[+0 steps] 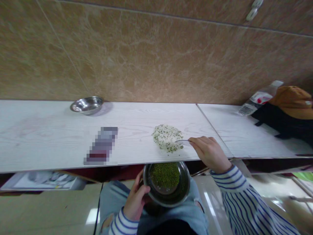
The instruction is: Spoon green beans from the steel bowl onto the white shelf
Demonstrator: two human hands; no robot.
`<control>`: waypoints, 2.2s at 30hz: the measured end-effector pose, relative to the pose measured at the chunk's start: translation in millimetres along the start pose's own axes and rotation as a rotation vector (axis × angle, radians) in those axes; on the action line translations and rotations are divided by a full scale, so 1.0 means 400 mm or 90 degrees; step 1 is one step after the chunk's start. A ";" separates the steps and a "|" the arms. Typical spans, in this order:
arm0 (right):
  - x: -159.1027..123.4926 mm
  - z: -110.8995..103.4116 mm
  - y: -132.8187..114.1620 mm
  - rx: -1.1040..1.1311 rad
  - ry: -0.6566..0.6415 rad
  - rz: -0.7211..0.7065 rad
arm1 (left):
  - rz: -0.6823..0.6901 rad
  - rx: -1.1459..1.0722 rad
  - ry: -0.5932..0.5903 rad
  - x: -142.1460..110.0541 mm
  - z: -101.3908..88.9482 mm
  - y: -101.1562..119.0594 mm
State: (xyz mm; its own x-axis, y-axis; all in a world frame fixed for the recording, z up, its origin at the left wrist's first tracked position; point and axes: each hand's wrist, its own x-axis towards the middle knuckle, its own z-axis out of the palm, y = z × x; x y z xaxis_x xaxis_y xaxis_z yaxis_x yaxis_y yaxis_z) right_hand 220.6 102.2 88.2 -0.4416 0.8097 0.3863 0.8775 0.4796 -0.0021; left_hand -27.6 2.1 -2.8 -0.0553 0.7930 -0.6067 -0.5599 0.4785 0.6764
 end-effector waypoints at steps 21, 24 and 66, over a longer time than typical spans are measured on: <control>-0.057 -0.001 0.034 -0.153 -0.036 0.073 | 0.003 0.036 -0.022 0.000 0.074 -0.042; -0.067 -0.006 0.034 -0.139 -0.020 0.079 | 0.003 0.029 -0.012 0.003 0.079 -0.036; -0.072 -0.009 0.012 -0.070 -0.056 0.059 | -0.011 0.000 -0.009 0.018 0.076 -0.029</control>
State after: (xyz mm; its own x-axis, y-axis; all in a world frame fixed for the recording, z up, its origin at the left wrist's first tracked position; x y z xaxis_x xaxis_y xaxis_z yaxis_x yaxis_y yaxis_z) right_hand 238.2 79.9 80.5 -0.3687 0.8775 0.3066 0.9281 0.3660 0.0688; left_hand 3.5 13.8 -2.2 -0.0340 0.7893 -0.6131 -0.5609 0.4927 0.6653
